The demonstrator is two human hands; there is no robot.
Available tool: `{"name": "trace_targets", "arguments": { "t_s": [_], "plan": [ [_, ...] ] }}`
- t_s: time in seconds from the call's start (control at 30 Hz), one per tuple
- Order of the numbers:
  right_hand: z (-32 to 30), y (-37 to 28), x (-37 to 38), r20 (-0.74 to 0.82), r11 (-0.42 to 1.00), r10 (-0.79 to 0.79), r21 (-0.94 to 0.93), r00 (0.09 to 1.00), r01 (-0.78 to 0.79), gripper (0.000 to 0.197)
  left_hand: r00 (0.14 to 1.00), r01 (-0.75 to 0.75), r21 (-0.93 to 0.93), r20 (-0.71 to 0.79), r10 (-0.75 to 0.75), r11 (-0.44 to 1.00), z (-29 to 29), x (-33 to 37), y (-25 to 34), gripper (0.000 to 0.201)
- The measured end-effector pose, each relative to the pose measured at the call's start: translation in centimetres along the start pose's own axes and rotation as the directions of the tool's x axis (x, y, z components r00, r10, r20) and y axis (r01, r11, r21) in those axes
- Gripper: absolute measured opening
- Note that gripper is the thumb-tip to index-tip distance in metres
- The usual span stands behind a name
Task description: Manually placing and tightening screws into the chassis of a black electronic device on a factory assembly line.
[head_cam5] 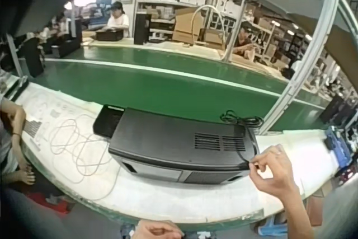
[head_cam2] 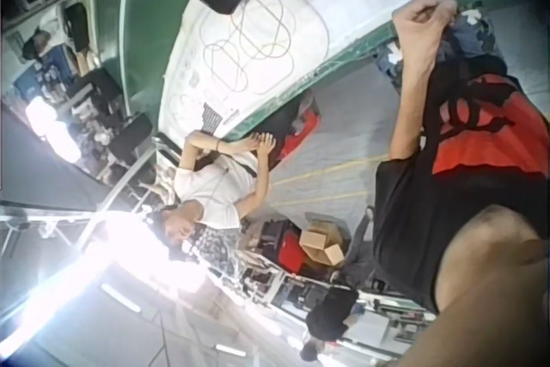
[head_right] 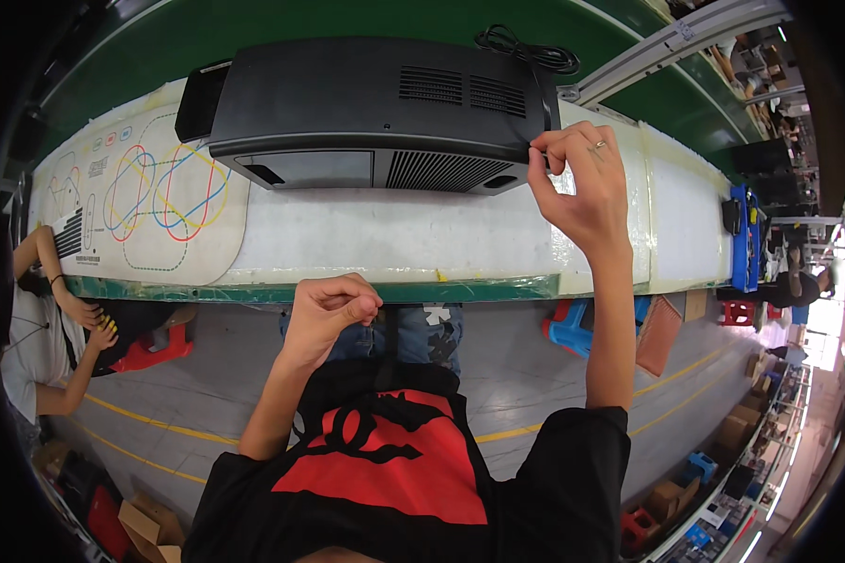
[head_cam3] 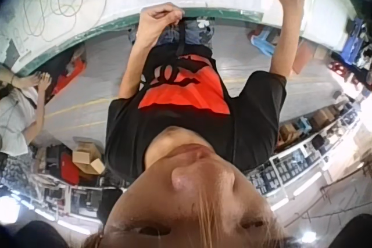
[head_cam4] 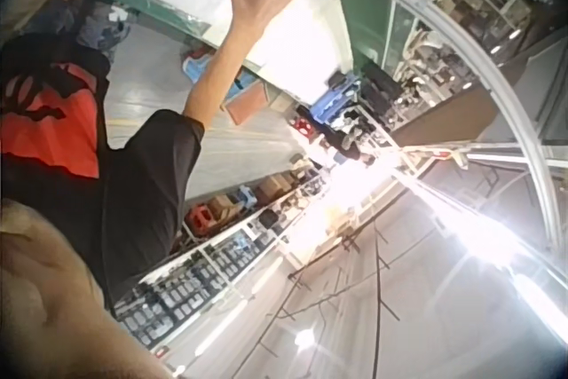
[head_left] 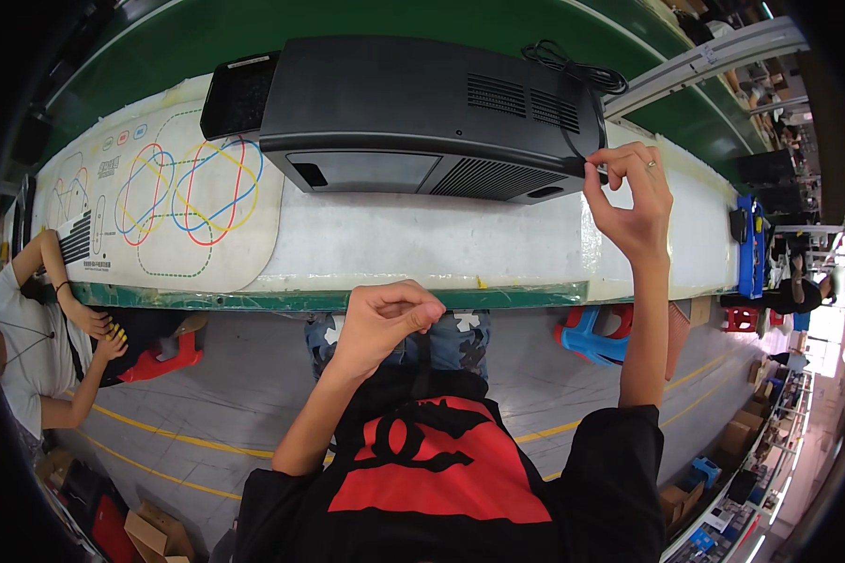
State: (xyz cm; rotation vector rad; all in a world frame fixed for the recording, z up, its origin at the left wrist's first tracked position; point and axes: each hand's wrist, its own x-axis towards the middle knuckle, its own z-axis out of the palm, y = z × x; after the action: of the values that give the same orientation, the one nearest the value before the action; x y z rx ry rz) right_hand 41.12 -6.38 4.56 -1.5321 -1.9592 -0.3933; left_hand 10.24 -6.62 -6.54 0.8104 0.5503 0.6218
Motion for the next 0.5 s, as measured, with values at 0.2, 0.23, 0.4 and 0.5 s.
{"name": "trace_targets", "arguments": {
  "t_s": [0.2,0.23,0.4,0.5],
  "plan": [
    [-0.2,0.1,0.9,0.048,0.999,-0.042,-0.009,0.998,0.043,0.028,0.999,-0.008,0.025,-0.045,0.009,1.000,-1.0,-0.2,-0.5,0.013],
    [-0.3,0.2,0.9,0.055,0.999,-0.052,0.002,0.997,0.052,0.028,0.999,-0.007,0.026,-0.049,0.009,1.000,-1.0,-0.2,-0.5,0.012],
    [-1.1,-0.1,1.7,0.186,0.995,-0.095,-0.001,0.978,0.097,0.028,0.998,-0.008,0.028,-0.067,0.010,1.000,-1.5,-0.2,-0.4,0.012],
    [-1.1,-0.5,2.2,0.241,0.992,-0.109,-0.032,0.964,0.120,0.028,0.997,-0.005,0.013,-0.079,0.007,1.000,-1.9,-0.3,-0.4,0.013]
  ]
}}
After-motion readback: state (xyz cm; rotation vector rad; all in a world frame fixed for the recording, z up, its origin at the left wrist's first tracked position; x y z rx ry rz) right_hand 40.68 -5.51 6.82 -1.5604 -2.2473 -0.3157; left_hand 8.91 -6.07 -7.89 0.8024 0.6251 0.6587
